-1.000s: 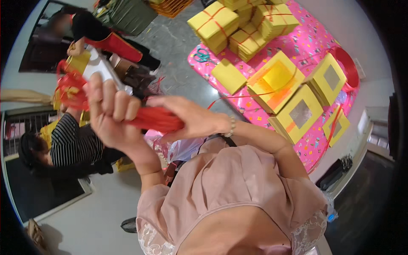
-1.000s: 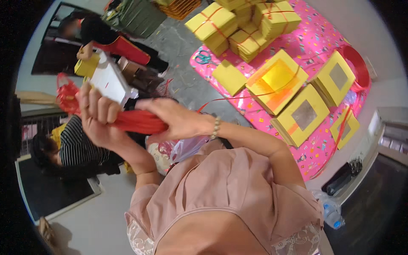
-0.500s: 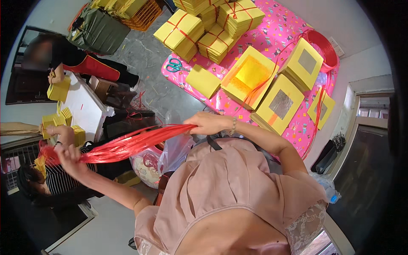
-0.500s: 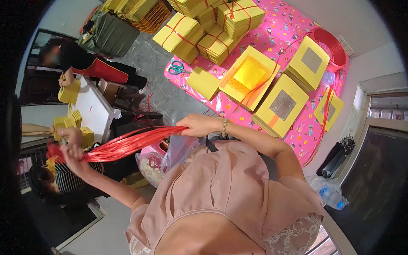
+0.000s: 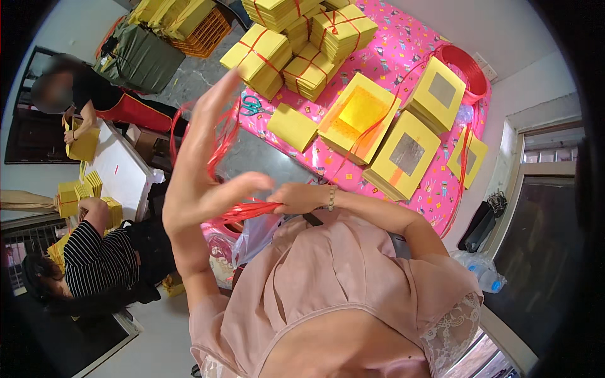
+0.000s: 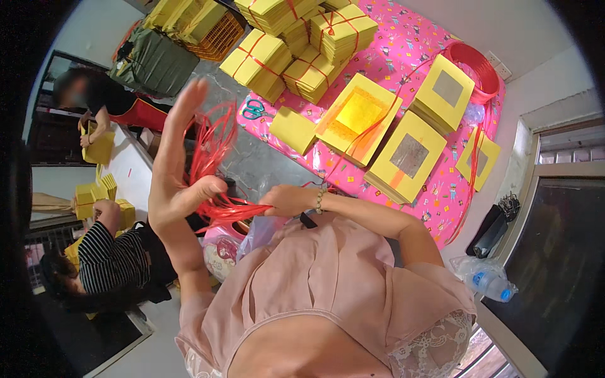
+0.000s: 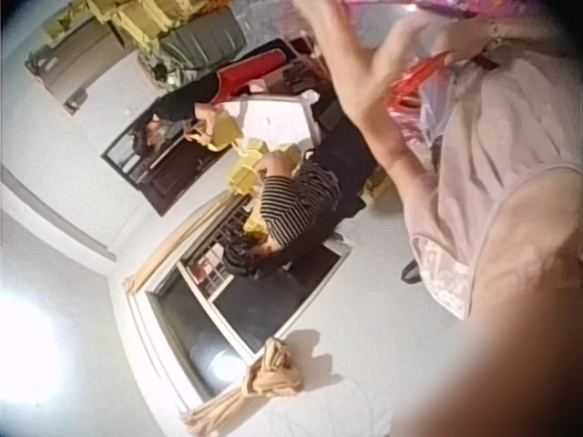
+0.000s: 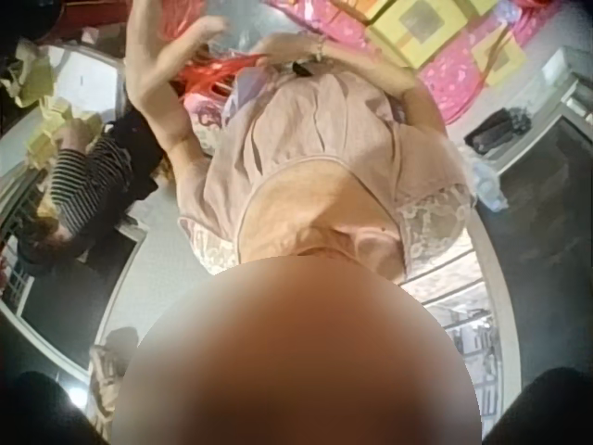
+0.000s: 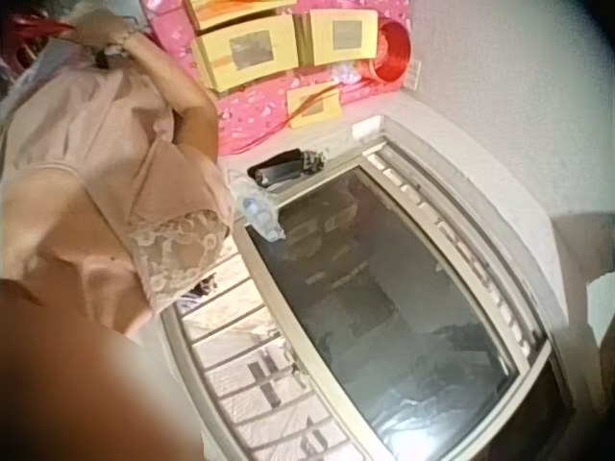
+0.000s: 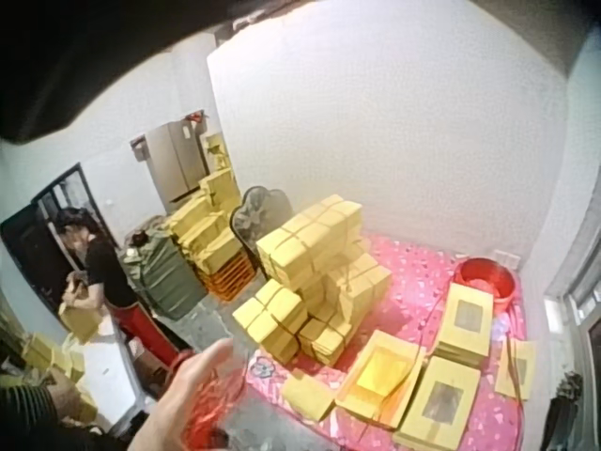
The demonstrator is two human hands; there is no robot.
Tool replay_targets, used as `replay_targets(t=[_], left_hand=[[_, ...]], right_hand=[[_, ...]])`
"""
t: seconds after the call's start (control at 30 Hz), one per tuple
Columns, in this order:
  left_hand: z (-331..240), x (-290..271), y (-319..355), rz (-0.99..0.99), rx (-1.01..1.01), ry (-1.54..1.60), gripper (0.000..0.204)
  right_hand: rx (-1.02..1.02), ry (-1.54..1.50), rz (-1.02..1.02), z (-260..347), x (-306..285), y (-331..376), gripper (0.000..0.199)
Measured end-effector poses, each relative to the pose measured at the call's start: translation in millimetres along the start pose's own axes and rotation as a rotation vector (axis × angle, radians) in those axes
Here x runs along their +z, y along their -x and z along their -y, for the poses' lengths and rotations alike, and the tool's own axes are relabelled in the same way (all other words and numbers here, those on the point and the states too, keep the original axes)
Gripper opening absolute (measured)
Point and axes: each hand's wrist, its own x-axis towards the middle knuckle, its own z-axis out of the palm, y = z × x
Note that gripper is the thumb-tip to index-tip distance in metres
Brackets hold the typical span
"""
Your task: The recorder bundles stacks of yellow paper boxes using red plastic ribbons.
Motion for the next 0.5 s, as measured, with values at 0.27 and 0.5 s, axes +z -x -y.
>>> replay_targets(t=[0.27, 0.5], left_hand=[[-84, 117, -66, 0.326, 0.452, 0.542, 0.055], [93, 182, -23, 0.186, -0.177, 0.035, 0.012]], right_hand=[[-0.178, -0.005, -0.155, 12, 10, -5, 0.028], [-0.342, -0.034, -0.31, 12, 20, -6, 0.033]])
